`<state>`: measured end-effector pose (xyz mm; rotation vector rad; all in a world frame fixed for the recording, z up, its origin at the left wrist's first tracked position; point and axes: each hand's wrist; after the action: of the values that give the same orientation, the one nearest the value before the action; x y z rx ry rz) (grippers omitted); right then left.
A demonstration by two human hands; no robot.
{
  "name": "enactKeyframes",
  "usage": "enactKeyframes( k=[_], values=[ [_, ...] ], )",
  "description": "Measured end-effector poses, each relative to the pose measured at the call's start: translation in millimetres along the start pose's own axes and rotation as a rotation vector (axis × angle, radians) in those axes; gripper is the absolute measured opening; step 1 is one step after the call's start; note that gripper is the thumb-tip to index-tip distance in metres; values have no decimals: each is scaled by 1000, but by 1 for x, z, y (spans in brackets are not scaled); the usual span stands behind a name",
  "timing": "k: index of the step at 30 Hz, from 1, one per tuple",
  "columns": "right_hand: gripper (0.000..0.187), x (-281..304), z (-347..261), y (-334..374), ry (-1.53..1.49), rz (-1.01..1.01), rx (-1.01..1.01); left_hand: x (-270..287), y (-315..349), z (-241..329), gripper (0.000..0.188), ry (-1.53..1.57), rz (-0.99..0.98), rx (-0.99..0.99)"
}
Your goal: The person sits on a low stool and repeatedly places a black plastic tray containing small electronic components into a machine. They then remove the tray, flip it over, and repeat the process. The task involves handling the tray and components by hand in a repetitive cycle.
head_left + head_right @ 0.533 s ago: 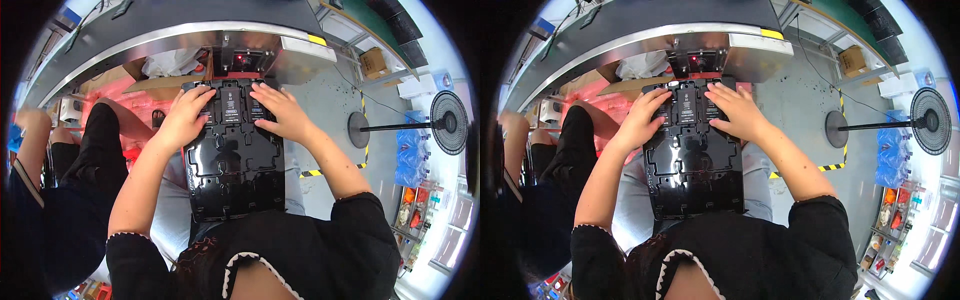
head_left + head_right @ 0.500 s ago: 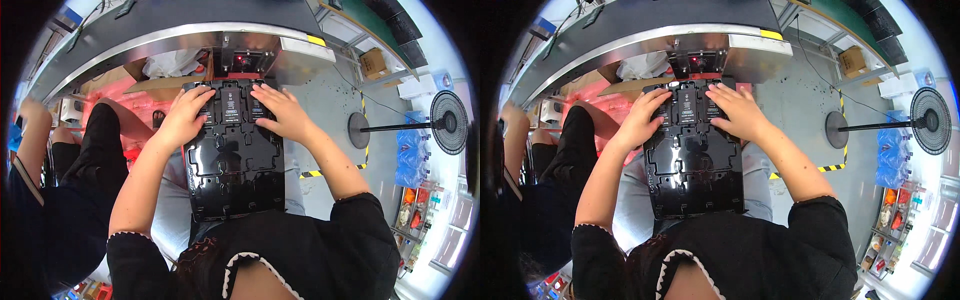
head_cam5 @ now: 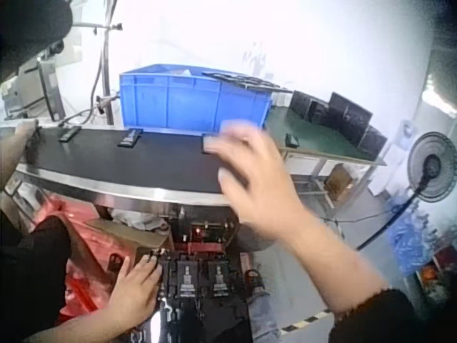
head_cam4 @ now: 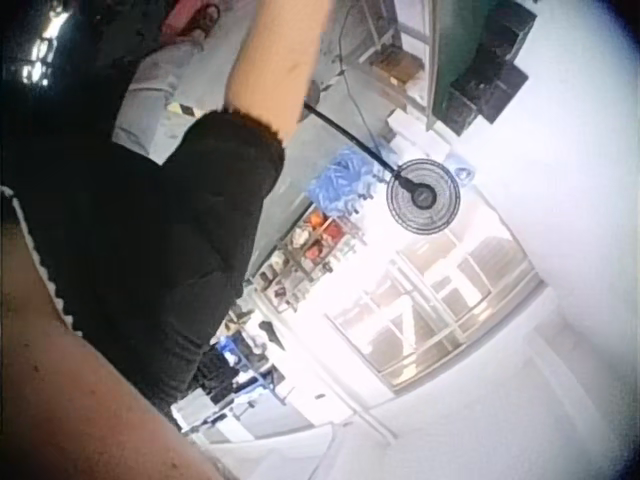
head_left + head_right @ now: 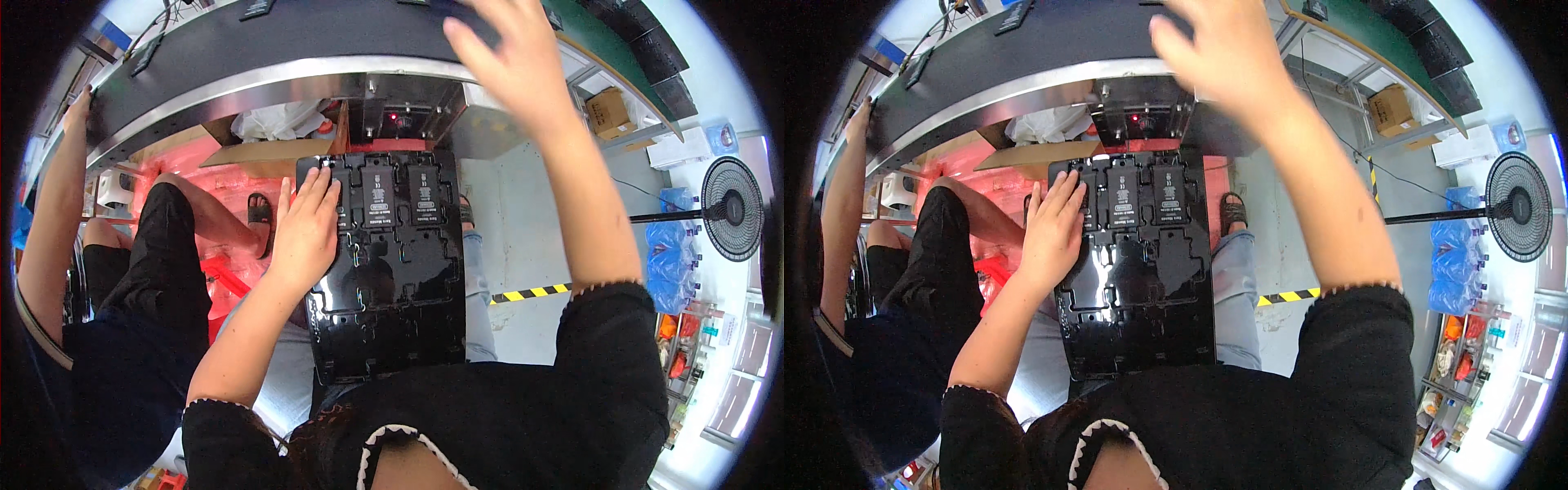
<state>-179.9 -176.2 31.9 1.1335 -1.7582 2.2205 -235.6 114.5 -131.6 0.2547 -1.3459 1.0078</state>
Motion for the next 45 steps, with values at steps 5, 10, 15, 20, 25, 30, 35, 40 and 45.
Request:
enactKeyframes(
  k=[5,10,15,20,25,30,35,40,45],
  values=[
    [81,-91,146,-33,131,-429,-293,35,-37,-1,49,195,127,-55],
    [72,-50,130,-72,221,-923,-408,66,-179,-55,46,130,507,-294],
    [72,-6,62,-17,140,-113,-99,50,-298,-119,95,-3,47,-19],
    [78,52,-35,51,-264,-226,-116,76,-310,-99,86,239,-362,202],
    [86,47,-103,117,-560,-410,-338,44,-306,-70,75,431,-76,124],
    [87,19,-150,162,-521,-578,-378,57,-268,-62,75,206,132,-84],
    [85,13,-151,181,-478,-509,-413,49,-305,-40,80,-33,193,-134],
    [82,5,-157,194,-566,-471,-428,-9,-350,-13,91,-219,80,-251],
    [83,2,-161,190,-602,-493,-353,-18,-372,-39,82,198,-390,-33]
  ],
)
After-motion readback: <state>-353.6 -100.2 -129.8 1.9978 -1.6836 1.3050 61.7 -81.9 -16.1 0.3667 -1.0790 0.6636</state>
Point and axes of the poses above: each hand's wrist, its own y-axis away from the middle knuckle, its own x-axis out of the back of the hand, z = x × y, and after that the axes turned 9 degrees about z, right-handed
